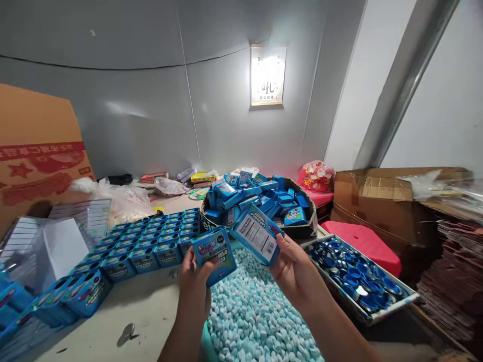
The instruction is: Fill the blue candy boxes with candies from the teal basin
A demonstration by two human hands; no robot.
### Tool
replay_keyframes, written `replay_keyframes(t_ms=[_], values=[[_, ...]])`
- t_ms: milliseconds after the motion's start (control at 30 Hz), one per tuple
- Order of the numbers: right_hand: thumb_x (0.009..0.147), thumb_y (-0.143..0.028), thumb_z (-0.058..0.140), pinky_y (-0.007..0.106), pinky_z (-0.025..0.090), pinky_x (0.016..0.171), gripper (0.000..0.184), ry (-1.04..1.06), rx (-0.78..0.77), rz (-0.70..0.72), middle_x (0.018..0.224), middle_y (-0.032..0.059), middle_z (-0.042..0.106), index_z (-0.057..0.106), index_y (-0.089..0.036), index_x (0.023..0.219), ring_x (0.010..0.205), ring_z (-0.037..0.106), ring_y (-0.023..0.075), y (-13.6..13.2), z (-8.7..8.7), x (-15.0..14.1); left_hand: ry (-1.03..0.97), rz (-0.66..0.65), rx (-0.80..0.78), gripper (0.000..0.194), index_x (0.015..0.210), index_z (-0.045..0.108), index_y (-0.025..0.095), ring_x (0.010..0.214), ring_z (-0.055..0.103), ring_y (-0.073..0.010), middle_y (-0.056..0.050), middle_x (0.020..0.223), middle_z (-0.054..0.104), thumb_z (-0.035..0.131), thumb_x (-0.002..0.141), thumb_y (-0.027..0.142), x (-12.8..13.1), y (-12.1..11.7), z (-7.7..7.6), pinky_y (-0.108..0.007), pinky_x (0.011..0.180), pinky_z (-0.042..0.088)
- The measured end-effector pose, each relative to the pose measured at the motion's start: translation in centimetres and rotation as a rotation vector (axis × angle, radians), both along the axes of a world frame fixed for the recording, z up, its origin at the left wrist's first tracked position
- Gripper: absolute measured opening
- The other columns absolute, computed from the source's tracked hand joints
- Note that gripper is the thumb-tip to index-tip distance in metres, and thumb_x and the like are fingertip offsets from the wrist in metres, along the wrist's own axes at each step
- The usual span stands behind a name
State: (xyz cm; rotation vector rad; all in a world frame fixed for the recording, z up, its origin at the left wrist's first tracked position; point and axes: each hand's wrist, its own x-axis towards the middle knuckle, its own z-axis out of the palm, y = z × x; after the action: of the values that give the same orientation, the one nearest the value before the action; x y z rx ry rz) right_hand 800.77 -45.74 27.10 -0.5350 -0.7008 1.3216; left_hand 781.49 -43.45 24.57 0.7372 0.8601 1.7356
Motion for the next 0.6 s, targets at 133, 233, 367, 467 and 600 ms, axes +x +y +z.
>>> replay_keyframes(t_ms=[133, 233, 367, 467, 600], values=[[0.081, -0.038, 0.073, 0.043, 0.063, 0.089, 0.032, 0.081, -0.006, 0.05, 0.101, 0.0062, 0.078, 0.069, -0.022, 0.109, 0.097, 0.076, 0.0263, -2.3, -0.8, 0.2, 0.138, 0.012, 0.017, 0.06, 0.111, 0.058, 0.022, 0.082, 0.071, -0.0184, 0.0, 0.091, 0.074, 0.087, 0.058, 0.025, 1.1, -0.5, -1.2, -0.028, 0.078, 0.058], [0.084, -0.052, 0.06, 0.049, 0.061, 0.086, 0.033, -0.083, 0.069, 0.034, 0.092, 0.0081, 0.077, 0.071, -0.023, 0.094, 0.09, 0.075, 0.0298, -2.6, -2.2, 1.2, 0.258, 0.095, 0.072, 0.067, 0.12, 0.058, 0.024, 0.081, 0.069, -0.0174, -0.001, 0.096, 0.073, 0.086, 0.059, 0.026, 1.6, -1.2, -2.2, -0.027, 0.078, 0.056], [0.094, -0.061, 0.049, 0.033, 0.054, 0.059, 0.04, -0.166, 0.149, 0.009, 0.084, 0.0045, 0.066, 0.069, -0.027, 0.094, 0.069, 0.063, 0.0203, -2.2, -3.8, 1.5, 0.45, 0.181, 0.242, 0.057, 0.118, 0.068, 0.024, 0.099, 0.067, -0.0235, -0.007, 0.117, 0.068, 0.087, 0.064, 0.032, 2.0, -2.4, -2.8, -0.028, 0.079, 0.057], [0.098, -0.053, 0.051, 0.025, 0.045, 0.052, 0.026, 0.009, 0.213, 0.008, 0.078, -0.0009, 0.053, 0.067, -0.032, 0.097, 0.056, 0.048, 0.013, -1.7, -3.9, 0.5, 0.492, 0.255, 0.277, 0.051, 0.119, 0.067, 0.025, 0.104, 0.065, -0.0229, -0.007, 0.123, 0.064, 0.084, 0.073, 0.037, 2.3, -3.1, -3.2, -0.026, 0.082, 0.056], [0.105, -0.06, 0.036, 0.031, 0.052, 0.059, 0.045, -0.103, 0.231, -0.27, 0.076, 0.002, 0.054, 0.067, -0.03, 0.094, 0.064, 0.054, 0.0176, -1.3, -3.5, -0.3, 0.497, 0.263, 0.243, 0.06, 0.127, 0.063, 0.025, 0.109, 0.066, -0.0239, -0.008, 0.13, 0.063, 0.087, 0.074, 0.041, 2.6, -3.4, -3.7, -0.029, 0.09, 0.057]])
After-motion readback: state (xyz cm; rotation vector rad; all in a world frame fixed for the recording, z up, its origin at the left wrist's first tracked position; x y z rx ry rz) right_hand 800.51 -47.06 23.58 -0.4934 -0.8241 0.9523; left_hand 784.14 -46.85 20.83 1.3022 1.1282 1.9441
